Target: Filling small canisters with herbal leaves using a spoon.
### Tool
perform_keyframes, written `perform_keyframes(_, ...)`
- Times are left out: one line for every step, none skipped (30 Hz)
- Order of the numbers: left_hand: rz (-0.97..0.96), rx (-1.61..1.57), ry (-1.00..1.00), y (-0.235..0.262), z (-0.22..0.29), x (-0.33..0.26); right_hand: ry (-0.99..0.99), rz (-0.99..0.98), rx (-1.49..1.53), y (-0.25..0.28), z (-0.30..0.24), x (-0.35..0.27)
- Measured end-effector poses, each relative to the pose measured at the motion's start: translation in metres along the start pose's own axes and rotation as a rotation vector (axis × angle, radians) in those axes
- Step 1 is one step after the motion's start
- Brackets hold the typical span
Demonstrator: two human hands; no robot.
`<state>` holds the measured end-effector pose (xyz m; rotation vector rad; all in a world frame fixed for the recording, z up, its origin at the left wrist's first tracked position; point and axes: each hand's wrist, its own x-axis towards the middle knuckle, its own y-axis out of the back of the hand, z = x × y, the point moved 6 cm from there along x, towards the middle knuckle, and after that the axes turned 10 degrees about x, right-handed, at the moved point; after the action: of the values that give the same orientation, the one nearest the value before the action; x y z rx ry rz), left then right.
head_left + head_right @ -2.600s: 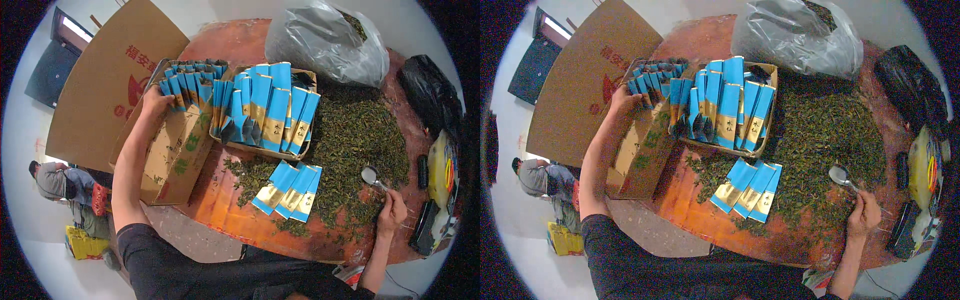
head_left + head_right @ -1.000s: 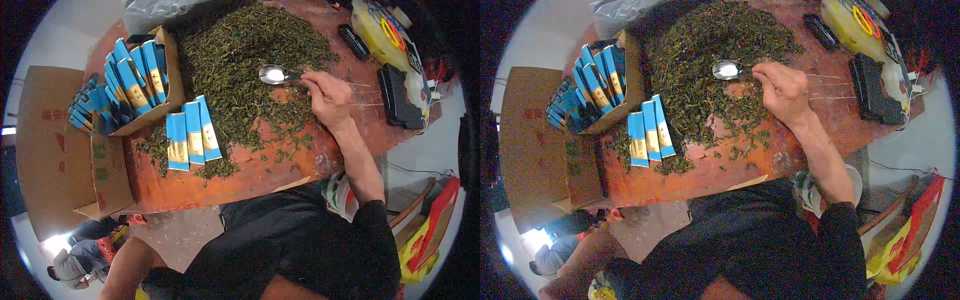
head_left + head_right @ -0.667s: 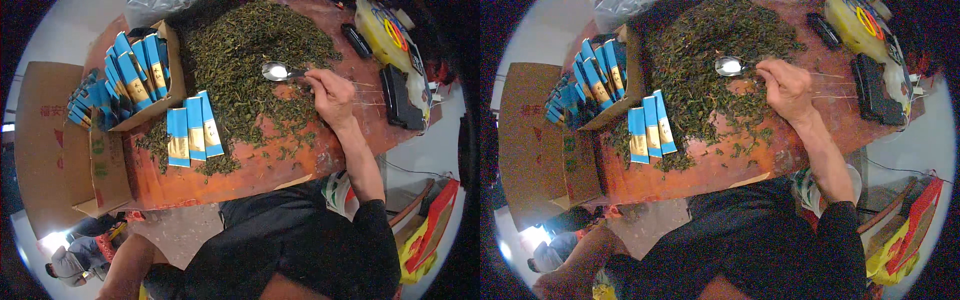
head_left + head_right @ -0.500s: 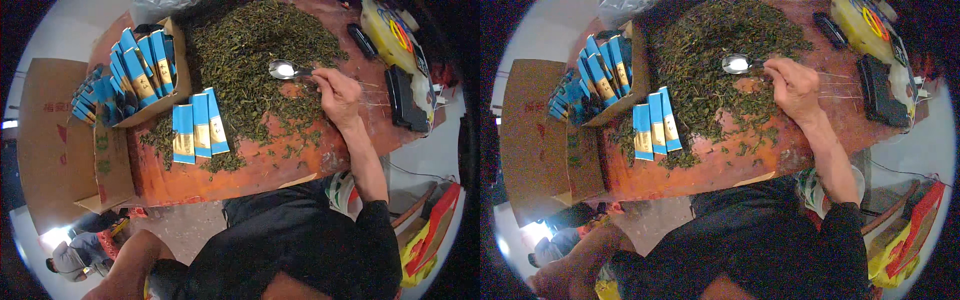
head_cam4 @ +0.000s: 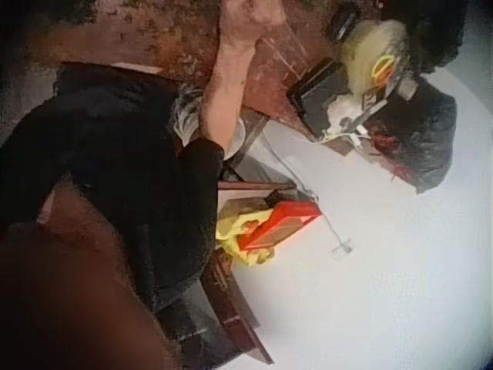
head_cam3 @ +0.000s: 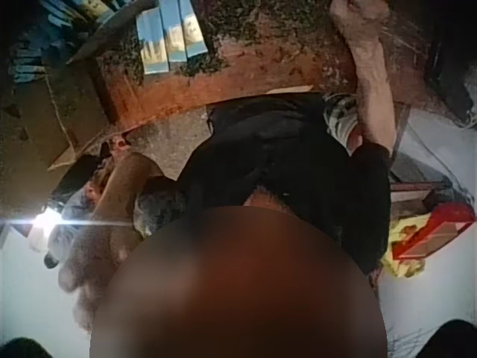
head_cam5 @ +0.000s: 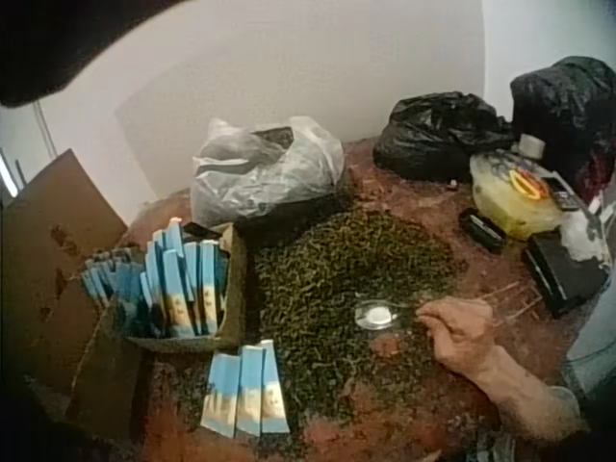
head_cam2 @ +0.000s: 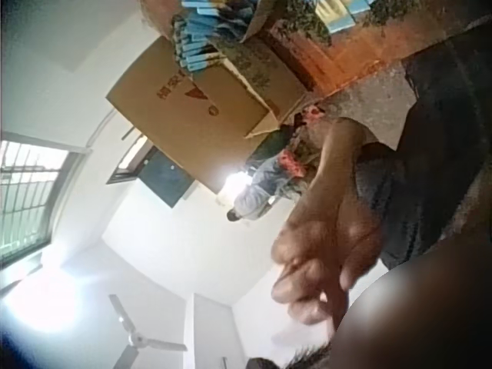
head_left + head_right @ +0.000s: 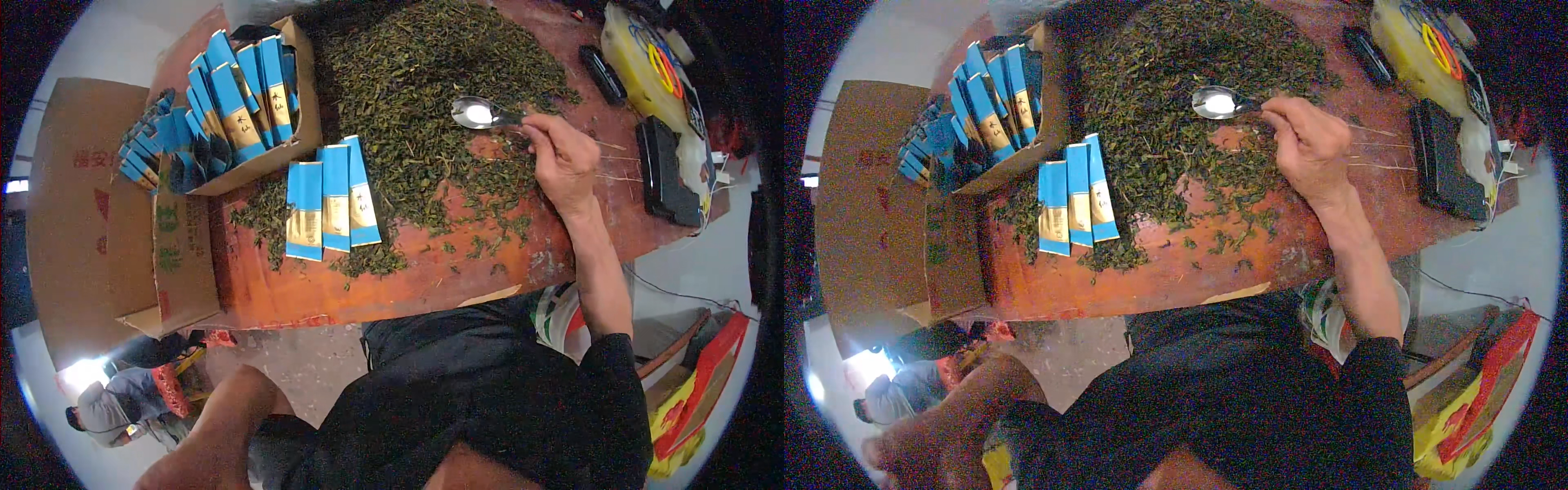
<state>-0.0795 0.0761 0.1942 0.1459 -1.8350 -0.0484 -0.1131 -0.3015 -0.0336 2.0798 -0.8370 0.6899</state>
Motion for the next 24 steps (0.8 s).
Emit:
perform_keyframes(0.0,-0.007,0.001,-0.01,0.0,-0.013,-0.005,0.005,-0.01,0.004,0.003,-0.003)
perform_keyframes(-0.061,0.103,0.176,-0.015,-0.008,-0.024,0.001,0.01,0.01,0.0,0.003,-0.001)
perform_keyframes(-0.118,0.217,0.349,-0.017,-0.015,-0.038,0.007,0.012,0.036,-0.003,0.0,0.0)
perform_keyframes(-0.163,0.324,0.527,-0.018,-0.025,-0.056,-0.009,0.004,0.046,-0.002,-0.003,0.002)
perform_keyframes(-0.205,0.41,0.71,-0.021,-0.037,-0.078,-0.035,0.0,0.037,0.001,-0.001,0.0)
perform_keyframes(-0.507,0.351,0.888,-0.036,-0.051,-0.103,-0.039,0.006,0.032,0.003,0.001,-0.002)
perform_keyframes(-0.739,0.311,1.079,-0.043,-0.059,-0.132,-0.036,0.006,0.005,0.003,0.003,-0.003)
perform_keyframes(-0.797,0.246,1.077,-0.045,-0.065,-0.16,-0.029,0.007,-0.016,0.003,0.002,-0.003)
perform_keyframes(-0.844,0.254,1.148,-0.047,-0.064,-0.18,-0.028,0.007,-0.007,0.002,0.001,-0.002)
perform_keyframes(-0.992,0.263,1.044,-0.053,-0.063,-0.191,-0.026,0.003,-0.013,0.001,0.003,-0.003)
perform_keyframes(-1.055,0.29,1.026,-0.057,-0.061,-0.199,-0.021,-0.003,-0.013,0.0,0.003,-0.002)
perform_keyframes(-1.116,0.315,1.007,-0.061,-0.059,-0.207,-0.018,-0.006,-0.007,0.0,0.003,-0.003)
perform_keyframes(-1.113,0.324,1.008,-0.063,-0.06,-0.211,-0.011,-0.001,-0.005,0.001,0.002,-0.001)
perform_keyframes(-1.148,0.348,0.938,-0.067,-0.06,-0.217,-0.003,0.004,-0.006,0.001,0.001,-0.001)
perform_keyframes(-1.182,0.373,0.868,-0.07,-0.06,-0.221,0.003,0.004,-0.002,0.0,0.0,0.001)
perform_keyframes(-1.179,0.373,0.869,-0.072,-0.061,-0.227,-0.002,0.0,-0.008,0.0,0.0,0.0)
perform_keyframes(-1.201,0.363,0.878,-0.074,-0.062,-0.233,-0.007,-0.004,-0.012,-0.001,0.0,0.0)
perform_keyframes(-1.223,0.353,0.887,-0.075,-0.063,-0.237,-0.004,-0.004,-0.012,-0.001,-0.001,0.0)
perform_keyframes(-1.221,0.355,0.888,-0.076,-0.064,-0.238,-0.041,-0.006,0.002,-0.002,0.001,-0.001)
perform_keyframes(-1.214,0.351,0.886,-0.076,-0.065,-0.238,-0.077,-0.009,0.015,-0.002,0.003,-0.002)
perform_keyframes(-1.207,0.348,0.885,-0.076,-0.065,-0.238,-0.074,-0.009,0.017,-0.002,0.002,-0.002)
perform_keyframes(-1.207,0.351,0.886,-0.077,-0.065,-0.237,-0.078,-0.012,0.007,-0.001,0.002,-0.002)
perform_keyframes(-1.229,0.36,0.901,-0.079,-0.065,-0.237,-0.081,-0.016,-0.003,-0.001,0.002,-0.003)
perform_keyframes(-1.251,0.369,0.916,-0.08,-0.065,-0.238,-0.08,-0.017,-0.002,-0.001,0.002,-0.003)
